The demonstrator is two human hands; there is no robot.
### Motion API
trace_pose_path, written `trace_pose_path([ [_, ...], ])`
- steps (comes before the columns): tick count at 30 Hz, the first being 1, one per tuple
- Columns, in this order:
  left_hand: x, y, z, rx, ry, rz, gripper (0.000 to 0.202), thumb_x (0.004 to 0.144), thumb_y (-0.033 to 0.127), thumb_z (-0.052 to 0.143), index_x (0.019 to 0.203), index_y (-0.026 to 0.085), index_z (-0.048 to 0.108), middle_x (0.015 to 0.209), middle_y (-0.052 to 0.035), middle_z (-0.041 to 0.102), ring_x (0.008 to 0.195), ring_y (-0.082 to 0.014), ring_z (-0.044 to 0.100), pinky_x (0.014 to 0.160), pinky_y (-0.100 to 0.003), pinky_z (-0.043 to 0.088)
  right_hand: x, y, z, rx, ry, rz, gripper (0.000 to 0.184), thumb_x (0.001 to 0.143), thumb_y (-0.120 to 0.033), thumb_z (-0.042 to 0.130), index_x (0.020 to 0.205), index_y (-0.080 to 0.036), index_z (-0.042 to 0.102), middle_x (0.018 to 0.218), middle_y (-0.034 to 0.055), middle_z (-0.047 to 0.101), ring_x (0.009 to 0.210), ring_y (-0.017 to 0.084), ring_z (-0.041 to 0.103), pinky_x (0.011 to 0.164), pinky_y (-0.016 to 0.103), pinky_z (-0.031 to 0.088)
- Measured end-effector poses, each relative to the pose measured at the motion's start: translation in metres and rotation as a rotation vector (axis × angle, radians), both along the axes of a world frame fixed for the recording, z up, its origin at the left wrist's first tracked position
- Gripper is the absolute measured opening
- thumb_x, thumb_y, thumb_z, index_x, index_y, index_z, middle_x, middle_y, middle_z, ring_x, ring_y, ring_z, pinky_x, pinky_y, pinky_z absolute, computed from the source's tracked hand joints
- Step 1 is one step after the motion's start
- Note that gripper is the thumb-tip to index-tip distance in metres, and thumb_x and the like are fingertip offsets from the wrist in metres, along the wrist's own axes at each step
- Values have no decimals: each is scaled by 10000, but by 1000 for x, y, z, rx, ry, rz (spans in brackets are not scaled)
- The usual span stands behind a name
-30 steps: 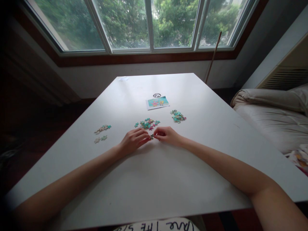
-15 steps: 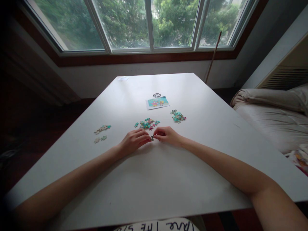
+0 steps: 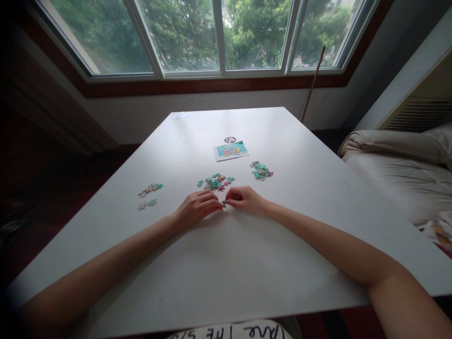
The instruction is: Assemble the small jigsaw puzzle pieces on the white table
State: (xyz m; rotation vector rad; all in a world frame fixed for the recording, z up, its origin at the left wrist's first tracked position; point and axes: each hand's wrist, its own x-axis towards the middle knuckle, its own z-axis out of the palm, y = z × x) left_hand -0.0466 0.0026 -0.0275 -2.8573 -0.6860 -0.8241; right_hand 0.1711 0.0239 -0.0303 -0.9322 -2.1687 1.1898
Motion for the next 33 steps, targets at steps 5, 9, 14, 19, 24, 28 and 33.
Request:
trace_pose_path([
  [5, 0, 0, -1, -3, 3, 4, 154, 908, 257, 509, 829, 179, 616, 775, -18, 634, 728, -120, 558, 665, -224, 426, 0, -1, 2, -18, 15, 13, 328, 797, -437, 570, 836, -119, 637, 556, -41, 469, 512, 75, 372, 488, 205, 289],
  [9, 0, 0, 0, -1, 13, 0, 149, 910, 244, 505, 836, 181, 619, 781, -18, 637, 733, -122, 557, 667, -223, 426, 1, -2, 4, -47, 19, 20, 318, 800, -424, 569, 829, -116, 641, 541, -47, 455, 501, 71, 359, 484, 207, 275],
  [14, 2, 1, 2, 0, -9, -7, 136, 909, 239, 506, 849, 178, 612, 801, -20, 643, 733, -119, 559, 680, -223, 433, 3, 1, 3, -67, 38, 19, 285, 787, -407, 585, 798, -125, 628, 568, -37, 485, 525, 79, 388, 499, 212, 295],
  [19, 3, 2, 4, -19, -17, -7, 131, 913, 229, 497, 876, 178, 612, 820, -25, 650, 741, -121, 565, 682, -224, 437, 4, 5, 6, -146, 68, 23, 292, 765, -425, 607, 781, -134, 611, 599, -23, 537, 545, 93, 452, 521, 222, 347],
  [24, 1, 0, 4, -40, -4, -3, 143, 919, 238, 487, 877, 177, 610, 808, -24, 646, 736, -115, 572, 684, -221, 434, 10, 13, 14, -252, 80, 62, 298, 737, -433, 639, 769, -142, 585, 630, -14, 572, 561, 101, 506, 550, 233, 412],
  [28, 0, -1, 3, -41, 4, 0, 150, 921, 242, 484, 869, 174, 607, 799, -23, 641, 728, -112, 573, 686, -221, 433, 17, 20, 20, -231, 1, 61, 278, 751, -410, 631, 778, -135, 601, 642, -5, 581, 567, 96, 514, 551, 223, 411],
  [33, 0, 0, 1, -5, -4, -9, 120, 908, 240, 508, 876, 178, 605, 797, -23, 641, 736, -121, 567, 682, -229, 434, 16, 15, 22, -183, -28, 88, 315, 767, -402, 624, 936, -136, 638, 645, -11, 577, 571, 90, 502, 551, 210, 392],
])
